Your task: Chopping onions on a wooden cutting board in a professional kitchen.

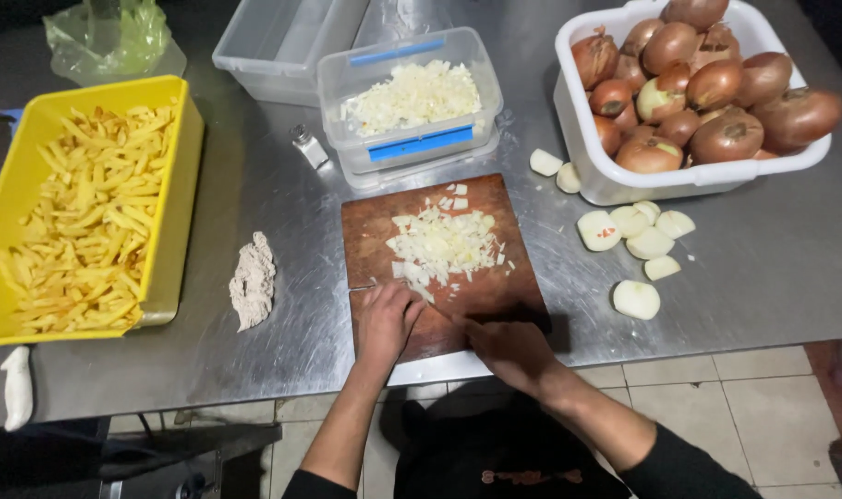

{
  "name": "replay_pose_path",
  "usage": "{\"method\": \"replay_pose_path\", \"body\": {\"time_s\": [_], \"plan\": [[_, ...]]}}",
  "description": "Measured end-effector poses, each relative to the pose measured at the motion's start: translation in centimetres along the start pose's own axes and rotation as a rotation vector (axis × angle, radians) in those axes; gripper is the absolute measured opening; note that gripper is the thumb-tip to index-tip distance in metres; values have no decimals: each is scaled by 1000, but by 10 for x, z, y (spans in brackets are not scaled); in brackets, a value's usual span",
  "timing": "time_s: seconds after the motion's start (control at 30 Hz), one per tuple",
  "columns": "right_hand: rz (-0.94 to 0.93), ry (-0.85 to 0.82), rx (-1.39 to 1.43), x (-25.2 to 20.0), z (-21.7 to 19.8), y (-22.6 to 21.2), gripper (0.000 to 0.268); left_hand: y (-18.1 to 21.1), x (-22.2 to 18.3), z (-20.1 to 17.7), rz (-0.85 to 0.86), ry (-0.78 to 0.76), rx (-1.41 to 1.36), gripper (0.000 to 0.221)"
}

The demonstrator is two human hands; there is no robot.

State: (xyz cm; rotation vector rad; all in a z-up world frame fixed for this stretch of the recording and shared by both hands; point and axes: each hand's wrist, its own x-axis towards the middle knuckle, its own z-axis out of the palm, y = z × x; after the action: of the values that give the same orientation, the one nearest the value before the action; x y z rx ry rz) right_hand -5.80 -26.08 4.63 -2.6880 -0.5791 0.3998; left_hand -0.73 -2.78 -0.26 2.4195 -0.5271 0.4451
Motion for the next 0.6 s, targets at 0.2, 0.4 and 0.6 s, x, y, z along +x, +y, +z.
{"method": "replay_pose_path", "body": {"time_s": [0.2, 0.4, 0.6], "plan": [[24, 340, 79, -30, 53, 51, 33, 51, 110, 31, 247, 63, -44, 33], [-227, 653, -273, 6, 99, 55, 26, 65, 258, 204, 196, -254, 84, 49], [-180, 610, 773, 41, 49, 27, 20, 58, 257, 238, 81, -400, 189, 31]]}}
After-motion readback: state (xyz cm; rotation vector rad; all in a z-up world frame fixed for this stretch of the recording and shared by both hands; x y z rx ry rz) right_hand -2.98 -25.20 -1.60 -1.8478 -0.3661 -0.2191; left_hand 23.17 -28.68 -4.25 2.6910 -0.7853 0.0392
